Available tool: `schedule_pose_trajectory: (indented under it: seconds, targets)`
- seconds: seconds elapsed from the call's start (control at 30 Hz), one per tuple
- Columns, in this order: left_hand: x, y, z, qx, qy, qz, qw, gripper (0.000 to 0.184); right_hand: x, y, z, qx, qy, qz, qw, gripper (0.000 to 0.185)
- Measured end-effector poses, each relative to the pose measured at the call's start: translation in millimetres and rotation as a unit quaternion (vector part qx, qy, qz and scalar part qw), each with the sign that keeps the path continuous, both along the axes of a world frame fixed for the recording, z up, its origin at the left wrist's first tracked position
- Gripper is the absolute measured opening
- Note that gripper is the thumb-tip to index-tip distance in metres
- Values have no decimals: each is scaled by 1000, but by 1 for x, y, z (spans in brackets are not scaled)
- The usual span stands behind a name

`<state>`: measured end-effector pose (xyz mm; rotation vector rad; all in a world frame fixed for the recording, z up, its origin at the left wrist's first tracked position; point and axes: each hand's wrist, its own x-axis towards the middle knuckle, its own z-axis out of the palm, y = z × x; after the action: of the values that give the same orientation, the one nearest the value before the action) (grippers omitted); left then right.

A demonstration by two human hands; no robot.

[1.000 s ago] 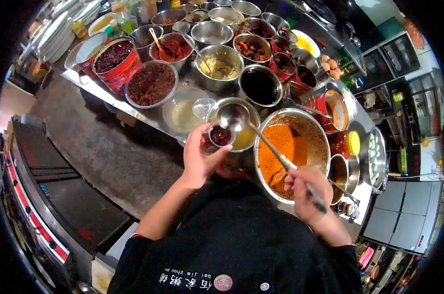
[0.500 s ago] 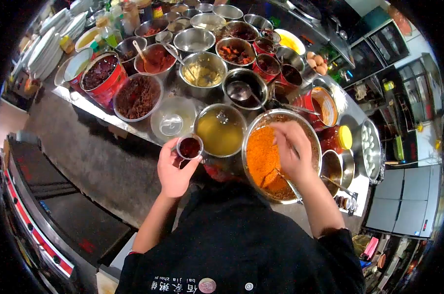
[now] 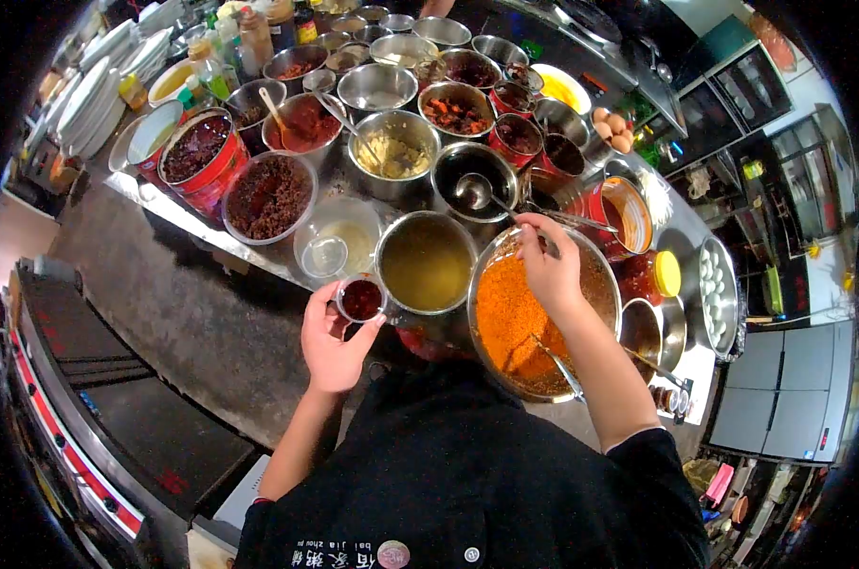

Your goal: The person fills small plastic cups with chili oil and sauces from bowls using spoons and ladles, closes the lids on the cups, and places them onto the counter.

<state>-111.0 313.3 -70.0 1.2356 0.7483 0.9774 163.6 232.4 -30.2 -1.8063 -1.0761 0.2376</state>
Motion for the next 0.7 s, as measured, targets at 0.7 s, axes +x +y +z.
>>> schedule_pose_trajectory:
  seconds: [0.7]
  targets:
    - [51,12,-10,48,31,-34,998,53,-78,-69,102,4,-123,205,971,19]
